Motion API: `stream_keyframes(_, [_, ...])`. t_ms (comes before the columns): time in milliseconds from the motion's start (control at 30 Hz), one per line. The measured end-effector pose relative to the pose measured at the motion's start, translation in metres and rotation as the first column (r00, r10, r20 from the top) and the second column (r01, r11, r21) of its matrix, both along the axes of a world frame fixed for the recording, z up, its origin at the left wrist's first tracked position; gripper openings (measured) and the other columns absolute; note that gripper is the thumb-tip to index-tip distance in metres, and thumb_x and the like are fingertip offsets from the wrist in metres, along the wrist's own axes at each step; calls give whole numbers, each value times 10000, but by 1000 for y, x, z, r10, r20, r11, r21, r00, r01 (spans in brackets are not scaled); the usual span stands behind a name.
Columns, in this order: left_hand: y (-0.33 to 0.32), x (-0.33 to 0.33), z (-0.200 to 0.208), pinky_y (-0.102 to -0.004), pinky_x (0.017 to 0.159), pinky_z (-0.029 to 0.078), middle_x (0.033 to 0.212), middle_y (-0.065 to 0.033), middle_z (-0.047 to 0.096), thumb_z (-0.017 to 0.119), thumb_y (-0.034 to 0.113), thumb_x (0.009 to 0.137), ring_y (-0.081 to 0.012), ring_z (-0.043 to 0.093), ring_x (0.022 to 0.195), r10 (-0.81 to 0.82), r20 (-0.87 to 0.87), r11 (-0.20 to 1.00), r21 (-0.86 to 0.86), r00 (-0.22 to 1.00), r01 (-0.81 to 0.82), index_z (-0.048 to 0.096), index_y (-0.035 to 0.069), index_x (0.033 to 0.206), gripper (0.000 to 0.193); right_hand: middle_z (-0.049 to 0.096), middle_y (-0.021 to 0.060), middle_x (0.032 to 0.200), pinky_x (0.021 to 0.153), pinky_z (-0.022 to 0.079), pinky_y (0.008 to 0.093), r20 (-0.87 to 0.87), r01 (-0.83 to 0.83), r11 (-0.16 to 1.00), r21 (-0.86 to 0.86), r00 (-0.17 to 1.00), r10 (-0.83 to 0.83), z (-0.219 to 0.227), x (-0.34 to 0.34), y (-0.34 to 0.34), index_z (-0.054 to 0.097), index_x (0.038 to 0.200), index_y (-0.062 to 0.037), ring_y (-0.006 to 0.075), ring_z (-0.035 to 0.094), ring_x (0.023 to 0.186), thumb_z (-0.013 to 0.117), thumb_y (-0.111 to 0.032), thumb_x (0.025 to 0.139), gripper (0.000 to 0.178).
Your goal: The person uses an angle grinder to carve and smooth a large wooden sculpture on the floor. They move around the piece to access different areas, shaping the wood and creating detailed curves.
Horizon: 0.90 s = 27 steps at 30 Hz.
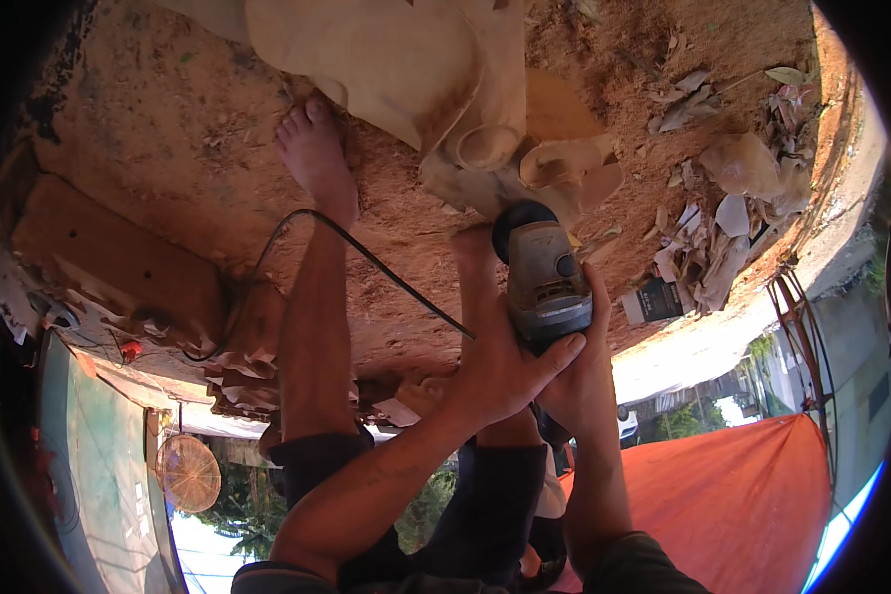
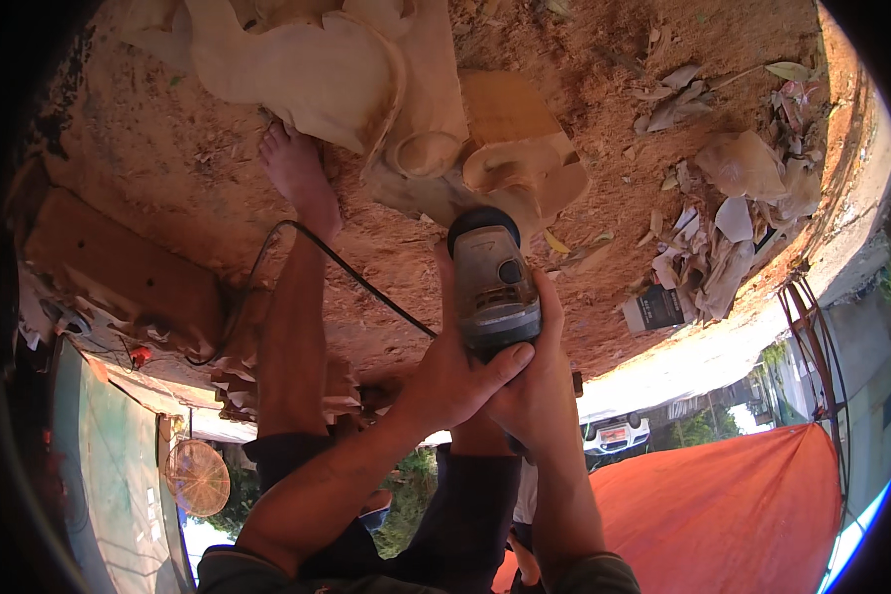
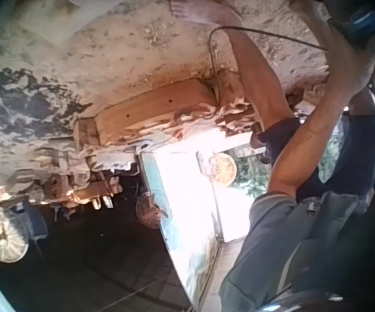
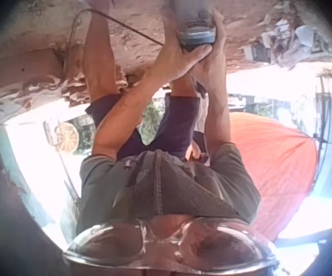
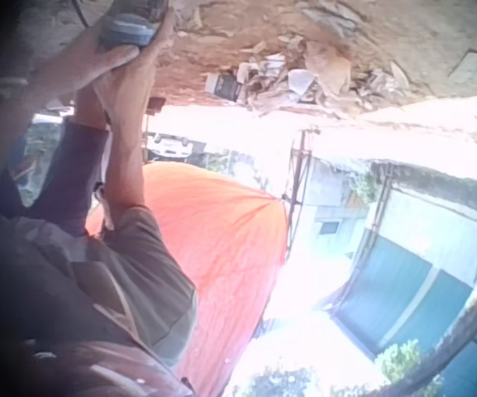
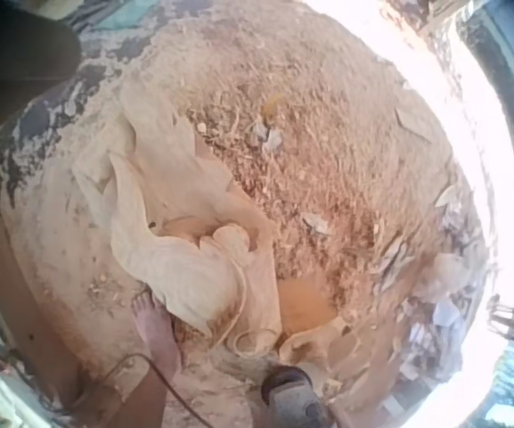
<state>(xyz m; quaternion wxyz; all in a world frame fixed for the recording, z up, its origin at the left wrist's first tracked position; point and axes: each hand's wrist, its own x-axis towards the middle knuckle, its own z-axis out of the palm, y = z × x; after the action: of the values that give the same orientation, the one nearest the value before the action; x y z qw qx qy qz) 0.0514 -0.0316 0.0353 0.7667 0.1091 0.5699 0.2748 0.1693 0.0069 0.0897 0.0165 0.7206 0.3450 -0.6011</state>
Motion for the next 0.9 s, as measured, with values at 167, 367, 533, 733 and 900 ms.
stream_keyframes(167, [15,2,14,-468,1150,449,1528,-223,404,842,420,904,-331,494,1423,71,117,996,-58,991,-65,558,-61,1404,750,606,270,1456,1057,549,454,16,-72,997,9,997,72,12,9,7,164,1686,-41,377,666,1306,850,-74,852,1081])
stream_keyframes(367, [3,0,5,-460,1153,448,1497,-202,457,853,387,897,-312,511,1408,57,158,977,-210,986,-23,485,-45,1480,814,624,265,1436,1032,558,449,-7,-157,987,44,988,157,-3,8,14,195,1687,-45,388,684,1275,855,-68,839,1076])
stream_keyframes(533, [3,7,1,-452,1146,457,1475,-188,499,855,390,899,-295,534,1387,49,169,976,-217,984,-12,483,-33,1488,816,658,278,1391,983,582,465,59,-351,925,146,936,346,-1,28,12,269,1668,-48,445,708,1223,876,-58,800,1059])
stream_keyframes(733, [-2,22,-7,-442,1139,469,1448,-172,550,856,394,901,-275,562,1362,54,225,973,-232,973,0,480,-19,1498,818,671,282,1355,915,609,493,104,-563,811,160,827,553,-4,47,32,395,1606,-34,487,710,1179,897,-82,768,978])
stream_keyframes(900, [-4,34,-12,-433,1132,478,1426,-158,592,858,397,902,-258,585,1342,69,316,973,-229,946,5,478,-7,1505,820,665,205,1138,778,595,497,128,-536,816,214,844,521,-11,58,33,492,1595,-136,457,726,972,817,-7,740,924])
